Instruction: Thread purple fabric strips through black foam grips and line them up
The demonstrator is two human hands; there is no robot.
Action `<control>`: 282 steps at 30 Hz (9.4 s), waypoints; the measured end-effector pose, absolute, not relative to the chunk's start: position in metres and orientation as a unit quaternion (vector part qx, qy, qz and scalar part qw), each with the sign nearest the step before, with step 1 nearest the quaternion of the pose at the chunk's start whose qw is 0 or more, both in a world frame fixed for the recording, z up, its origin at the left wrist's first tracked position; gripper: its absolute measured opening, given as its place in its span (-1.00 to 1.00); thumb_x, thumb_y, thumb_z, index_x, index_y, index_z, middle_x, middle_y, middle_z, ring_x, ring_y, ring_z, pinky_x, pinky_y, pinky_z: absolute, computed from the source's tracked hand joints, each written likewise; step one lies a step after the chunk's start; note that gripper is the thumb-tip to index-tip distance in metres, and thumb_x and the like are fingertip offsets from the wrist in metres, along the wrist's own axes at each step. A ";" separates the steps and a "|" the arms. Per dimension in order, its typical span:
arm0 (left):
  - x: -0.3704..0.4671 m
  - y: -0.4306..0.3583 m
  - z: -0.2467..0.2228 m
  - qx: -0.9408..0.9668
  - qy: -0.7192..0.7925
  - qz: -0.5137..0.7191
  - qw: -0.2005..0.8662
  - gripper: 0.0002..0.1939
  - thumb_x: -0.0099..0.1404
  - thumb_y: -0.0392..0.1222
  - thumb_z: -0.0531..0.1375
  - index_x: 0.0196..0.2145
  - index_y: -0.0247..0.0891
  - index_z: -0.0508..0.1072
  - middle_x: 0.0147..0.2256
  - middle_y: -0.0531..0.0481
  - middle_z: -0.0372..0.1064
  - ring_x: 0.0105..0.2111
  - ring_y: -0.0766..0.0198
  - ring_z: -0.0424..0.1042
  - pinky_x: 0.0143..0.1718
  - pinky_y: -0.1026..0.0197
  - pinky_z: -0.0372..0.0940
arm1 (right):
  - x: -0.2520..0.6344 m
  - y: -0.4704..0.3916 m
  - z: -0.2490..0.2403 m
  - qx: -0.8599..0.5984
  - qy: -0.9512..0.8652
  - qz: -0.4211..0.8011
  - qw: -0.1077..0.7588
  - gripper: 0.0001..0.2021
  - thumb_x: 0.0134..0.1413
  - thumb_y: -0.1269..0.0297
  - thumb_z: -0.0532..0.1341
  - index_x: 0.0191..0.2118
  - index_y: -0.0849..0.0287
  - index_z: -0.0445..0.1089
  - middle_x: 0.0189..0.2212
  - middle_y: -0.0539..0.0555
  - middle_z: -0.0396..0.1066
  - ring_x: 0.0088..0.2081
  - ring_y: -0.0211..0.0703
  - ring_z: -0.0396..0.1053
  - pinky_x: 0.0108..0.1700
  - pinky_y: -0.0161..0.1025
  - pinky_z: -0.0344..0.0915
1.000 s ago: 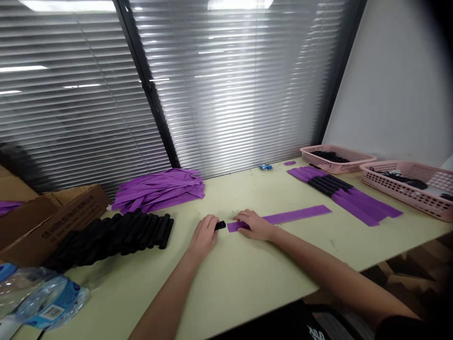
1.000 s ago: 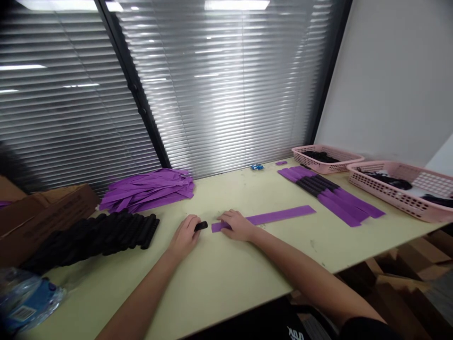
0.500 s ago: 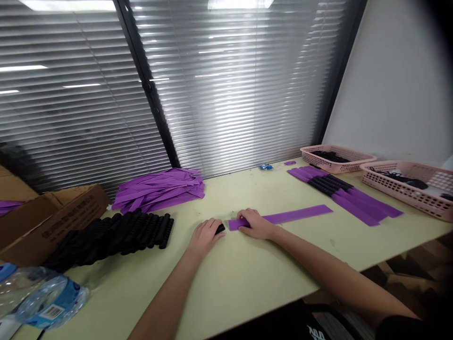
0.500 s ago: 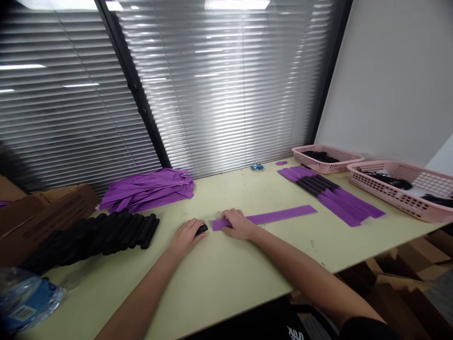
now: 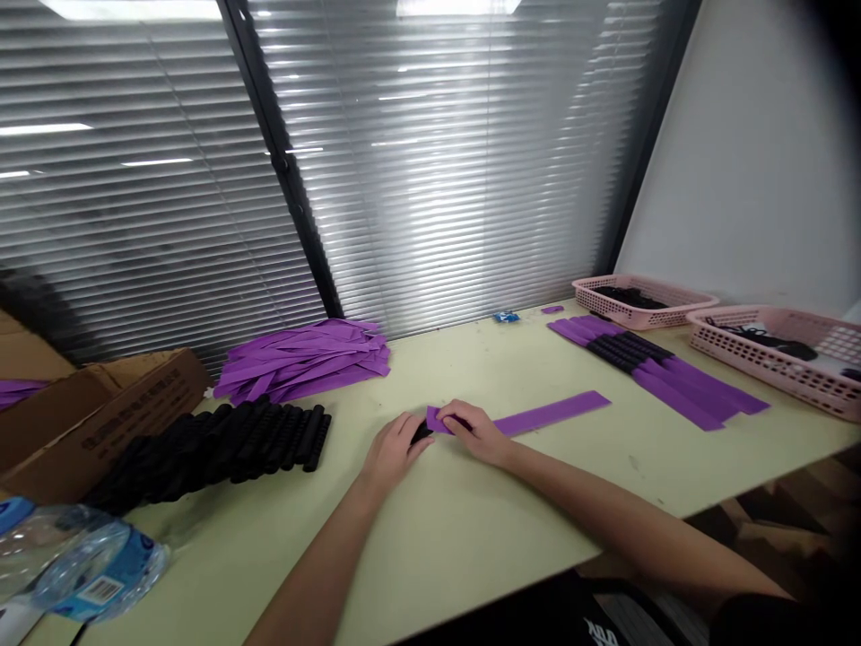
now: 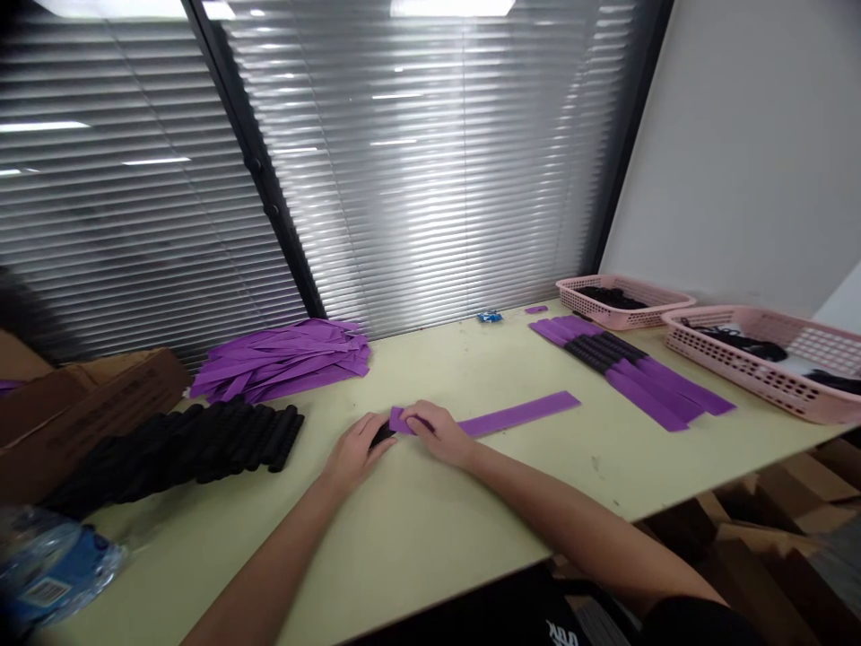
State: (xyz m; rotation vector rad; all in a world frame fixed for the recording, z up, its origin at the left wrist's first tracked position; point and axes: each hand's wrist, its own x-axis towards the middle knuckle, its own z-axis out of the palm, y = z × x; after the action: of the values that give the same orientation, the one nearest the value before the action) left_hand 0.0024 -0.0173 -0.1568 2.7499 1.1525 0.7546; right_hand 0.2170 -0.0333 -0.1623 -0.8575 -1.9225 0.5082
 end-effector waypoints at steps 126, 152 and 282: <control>0.010 -0.018 -0.166 0.883 0.398 0.247 -0.024 -0.78 0.38 -0.08 0.06 -0.13 -0.25 0.33 -0.25 -0.07 0.41 -0.23 0.14 0.39 -0.20 0.10 0.29 | 0.228 -0.032 -0.164 -0.316 -0.853 -0.007 0.415 -0.79 0.22 0.22 0.13 -0.08 0.13 0.37 -0.06 0.17 0.36 -0.03 -0.11 0.31 0.02 -0.07 0.28; 0.010 -0.027 -0.165 0.894 0.370 0.252 -0.005 -0.73 0.35 -0.02 0.09 -0.10 -0.24 0.33 -0.21 -0.07 0.39 -0.21 0.14 0.35 -0.16 0.10 0.28 | 0.215 -0.044 -0.165 -0.207 -0.832 -0.112 0.502 -0.80 0.15 0.45 0.17 -0.09 0.18 0.35 -0.24 0.15 0.42 -0.21 -0.18 0.37 -0.15 -0.12 0.33; -0.006 -0.010 -0.156 0.868 0.392 0.287 -0.104 -0.83 0.32 -0.16 0.15 -0.15 -0.24 0.36 -0.28 -0.06 0.39 -0.23 0.11 0.28 -0.16 0.12 0.22 | 0.232 -0.040 -0.156 -0.242 -0.851 -0.107 0.454 -0.76 0.19 0.37 0.18 -0.03 0.14 0.43 -0.22 0.09 0.50 -0.35 -0.26 0.38 -0.32 -0.28 0.34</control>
State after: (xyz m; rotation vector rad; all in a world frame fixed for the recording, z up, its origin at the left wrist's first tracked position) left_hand -0.0058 -0.0104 -0.1564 2.9226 1.3191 0.9675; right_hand 0.2317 -0.0399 -0.1564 -0.5974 -2.1003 -0.2638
